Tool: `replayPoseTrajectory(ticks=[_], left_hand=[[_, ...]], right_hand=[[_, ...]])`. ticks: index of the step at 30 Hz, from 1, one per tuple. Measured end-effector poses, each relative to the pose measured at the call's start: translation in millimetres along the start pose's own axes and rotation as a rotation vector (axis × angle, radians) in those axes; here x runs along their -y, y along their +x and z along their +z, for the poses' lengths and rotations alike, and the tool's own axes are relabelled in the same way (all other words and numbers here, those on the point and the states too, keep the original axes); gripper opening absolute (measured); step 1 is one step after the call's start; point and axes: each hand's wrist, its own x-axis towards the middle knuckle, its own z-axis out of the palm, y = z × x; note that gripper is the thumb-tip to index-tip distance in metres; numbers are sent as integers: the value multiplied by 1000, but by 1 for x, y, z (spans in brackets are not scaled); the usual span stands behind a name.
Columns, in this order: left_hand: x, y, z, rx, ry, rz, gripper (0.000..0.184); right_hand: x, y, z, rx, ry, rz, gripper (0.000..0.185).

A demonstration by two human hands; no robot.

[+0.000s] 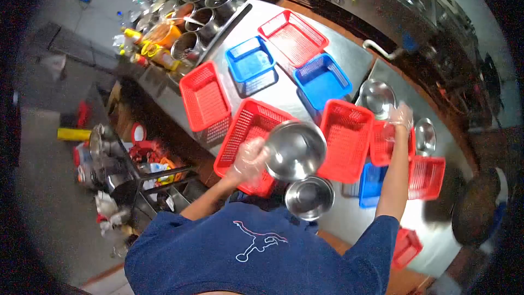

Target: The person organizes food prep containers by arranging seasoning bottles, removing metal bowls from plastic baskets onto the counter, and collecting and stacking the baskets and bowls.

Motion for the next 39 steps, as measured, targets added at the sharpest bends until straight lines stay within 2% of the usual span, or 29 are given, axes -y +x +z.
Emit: replayPoseTrajectory(ticks=[1, 2, 4, 7, 8, 10, 11, 12, 15, 16, 17, 18, 20, 21, 22, 23, 26, 27, 28, 29, 30, 31, 32, 33, 34, 36, 37, 39], left_hand=[[8, -11, 17, 68, 22, -29, 17], [18, -20, 31, 139, 41, -60, 18], [9, -39, 43, 173, -142, -81, 18], [40, -43, 71, 312, -66, -22, 22], [38, -42, 75, 368, -81, -79, 24], [46, -40, 84, 437, 18, -30, 22], [47, -39, 88, 450, 21, -20, 22], [46, -39, 92, 477, 67, 31, 22], [59, -40, 104, 548, 139, 93, 22], [62, -39, 109, 571, 165, 93, 22], [51, -42, 100, 506, 117, 162, 22], [57, -44, 104, 524, 108, 176, 22], [73, -50, 113, 393, 125, 331, 20], [79, -52, 112, 453, -64, 319, 19], [84, -54, 111, 517, -252, 300, 18], [108, -59, 120, 436, 37, 513, 15], [83, -57, 109, 479, 119, 506, 14], [83, -56, 111, 517, 259, 488, 15], [87, -57, 115, 554, 404, 474, 15], [90, -56, 113, 530, 375, 576, 16], [94, -55, 111, 503, 349, 678, 16], [102, -55, 113, 435, 486, 815, 14], [110, -57, 118, 356, 609, 958, 13], [104, -53, 118, 478, 489, 822, 14], [102, -55, 115, 453, 482, 844, 10], [95, -49, 111, 602, 436, 653, 12], [96, -48, 113, 628, 439, 675, 12], [91, -47, 117, 605, 603, 607, 21]], right_hand=[[-6, 13, 9, 58, -28, -31, 56], [-1, 17, 13, 124, -107, 71, 56], [11, 30, 11, 294, -158, 119, 54], [-23, 72, 65, 284, -83, 219, 47], [-24, 75, 62, 234, -18, 194, 46], [-26, 81, 56, 101, 126, 120, 43], [-52, 108, 88, -55, 229, -27, 44], [-14, 67, 19, -60, 265, 26, 43], [-34, 56, -5, -118, 140, 20, 43], [-26, 29, -35, -209, 184, 43, 44], [-22, 6, -55, -302, 226, 63, 44], [-33, -19, -54, -423, 297, 85, 51], [-49, -80, -58, -476, 447, 137, 52], [-78, -105, -27, -444, 619, 72, 47], [-80, -143, -19, -376, 825, 106, 43], [-81, -183, -12, -318, 1027, 155, 38], [-49, -310, 18, -86, 1792, 445, 29], [-15, -343, -13, -1, 918, 328, 36], [-12, -368, -1, 120, 954, 317, 41], [2, -393, 6, 155, 933, 391, 42], [22, -410, -9, 128, 714, 291, 40], [23, -426, 3, 111, 765, 185, 39], [20, -446, 37, -28, 529, 153, 39], [41, -435, -11, 338, 839, 494, 48], [48, -440, -7, 269, 808, 512, 53], [49, -460, 38, -4, 649, 440, 52], [51, -465, 41, -17, 654, 472, 52], [53, -461, 39, 15, 854, 385, 50]])
